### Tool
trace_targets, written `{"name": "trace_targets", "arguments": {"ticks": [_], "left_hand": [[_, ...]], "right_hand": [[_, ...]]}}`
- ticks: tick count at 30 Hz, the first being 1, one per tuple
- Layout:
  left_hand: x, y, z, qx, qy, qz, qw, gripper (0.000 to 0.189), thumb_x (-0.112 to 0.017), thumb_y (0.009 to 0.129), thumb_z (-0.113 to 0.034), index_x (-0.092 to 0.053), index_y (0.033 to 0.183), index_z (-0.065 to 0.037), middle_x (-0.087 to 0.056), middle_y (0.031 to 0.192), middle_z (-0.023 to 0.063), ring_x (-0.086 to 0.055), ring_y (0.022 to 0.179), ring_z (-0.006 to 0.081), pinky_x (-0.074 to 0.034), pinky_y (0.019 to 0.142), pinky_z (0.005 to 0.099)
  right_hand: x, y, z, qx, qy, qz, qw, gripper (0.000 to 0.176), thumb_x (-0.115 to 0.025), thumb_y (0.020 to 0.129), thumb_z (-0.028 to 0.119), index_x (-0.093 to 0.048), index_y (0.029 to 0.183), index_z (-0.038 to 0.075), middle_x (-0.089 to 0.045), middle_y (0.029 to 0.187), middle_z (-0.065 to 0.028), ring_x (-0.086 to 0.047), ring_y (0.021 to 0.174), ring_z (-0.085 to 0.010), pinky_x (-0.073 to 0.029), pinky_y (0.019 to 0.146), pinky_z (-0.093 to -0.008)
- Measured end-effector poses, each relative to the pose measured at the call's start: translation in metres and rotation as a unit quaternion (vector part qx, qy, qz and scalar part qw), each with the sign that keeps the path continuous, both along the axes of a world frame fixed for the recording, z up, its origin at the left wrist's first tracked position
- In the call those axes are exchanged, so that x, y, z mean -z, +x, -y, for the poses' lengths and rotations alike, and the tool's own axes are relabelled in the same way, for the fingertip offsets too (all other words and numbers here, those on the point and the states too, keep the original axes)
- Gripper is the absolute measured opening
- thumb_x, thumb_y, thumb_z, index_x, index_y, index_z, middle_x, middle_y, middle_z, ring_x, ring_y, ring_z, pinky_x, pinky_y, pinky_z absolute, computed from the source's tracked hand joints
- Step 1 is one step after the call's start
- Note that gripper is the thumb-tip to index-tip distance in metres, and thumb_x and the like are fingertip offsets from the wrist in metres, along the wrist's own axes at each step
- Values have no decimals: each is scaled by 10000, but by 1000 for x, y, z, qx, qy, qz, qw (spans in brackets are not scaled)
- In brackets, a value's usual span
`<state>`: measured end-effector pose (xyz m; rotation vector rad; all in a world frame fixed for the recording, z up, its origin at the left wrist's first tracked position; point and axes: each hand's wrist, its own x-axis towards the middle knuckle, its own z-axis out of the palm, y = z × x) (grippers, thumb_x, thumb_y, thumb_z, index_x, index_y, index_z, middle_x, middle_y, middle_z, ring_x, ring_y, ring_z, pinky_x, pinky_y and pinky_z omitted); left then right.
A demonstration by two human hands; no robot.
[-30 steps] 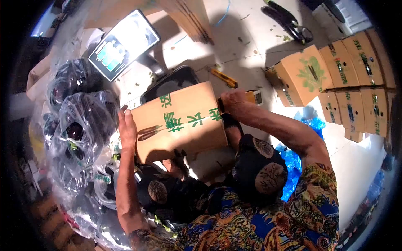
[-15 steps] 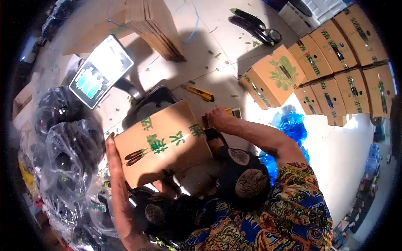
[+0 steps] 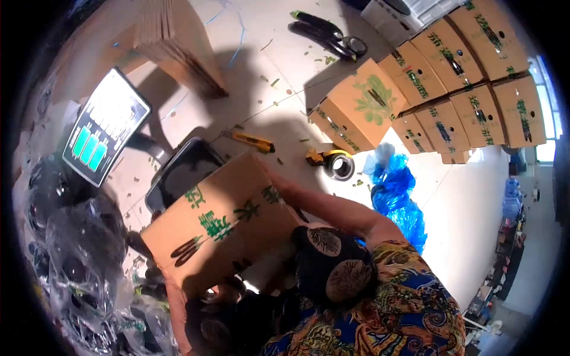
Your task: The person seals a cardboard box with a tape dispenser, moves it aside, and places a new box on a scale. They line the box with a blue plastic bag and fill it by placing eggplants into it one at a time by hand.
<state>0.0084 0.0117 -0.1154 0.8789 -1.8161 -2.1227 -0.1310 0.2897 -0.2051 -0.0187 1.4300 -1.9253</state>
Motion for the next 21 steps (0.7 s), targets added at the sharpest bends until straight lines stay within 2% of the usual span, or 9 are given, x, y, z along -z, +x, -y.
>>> {"name": "trace_targets", "arguments": {"ticks": [3,7,12,14,15,18,21], "left_hand": [[1,3,-7,8,9,9,1000,756,-325,934,-634,-380,1381,-27,-441,1373,127,-436,1245,264,-339,1054,417],[3,1,-9,15,19,23,999,765,-329,927,-642,-366,1389,-34,-435,1379,130,-434,1249,268,-340,1052,427],[1,-9,-12,37,35,38,998,777,-334,919,-653,-348,1400,-44,-427,1386,134,-432,1253,272,-340,1049,439],[-3,-19,-19,57,46,42,996,782,-336,915,-657,-341,1404,-47,-424,1388,135,-431,1255,274,-341,1048,444],[-5,-23,-22,68,51,41,996,784,-337,914,-660,-337,1406,-49,-422,1390,136,-431,1256,275,-341,1048,446],[-18,-47,-34,120,73,35,989,792,-340,909,-666,-326,1412,-55,-418,1394,138,-429,1259,278,-341,1046,453],[-30,-84,-58,198,118,29,973,800,-343,904,-673,-316,1419,-61,-413,1398,140,-428,1261,281,-342,1045,461]], "right_hand": [[41,-9,5,-9,-32,9,999,685,-338,952,571,-351,1435,85,-395,1431,-103,-384,1274,-235,-303,1072,-374],[68,-11,4,-27,-68,110,991,656,-386,955,538,-363,1427,83,-418,1414,-96,-403,1262,-223,-324,1059,-365],[78,23,-21,-7,-136,253,958,623,-447,958,497,-378,1417,80,-446,1392,-86,-427,1246,-209,-350,1044,-353],[77,40,-33,19,-131,293,947,611,-472,960,480,-384,1413,79,-457,1383,-82,-436,1239,-203,-360,1038,-349],[59,42,-36,45,-58,315,946,606,-475,958,482,-404,1401,75,-486,1359,-84,-457,1221,-202,-372,1030,-350],[78,51,-55,100,-102,286,948,546,-497,958,434,-452,1361,68,-518,1323,-91,-479,1200,-199,-391,1014,-354],[72,38,-100,132,-47,212,967,504,-517,955,392,-479,1335,64,-537,1303,-94,-496,1183,-195,-405,1001,-354]]}}
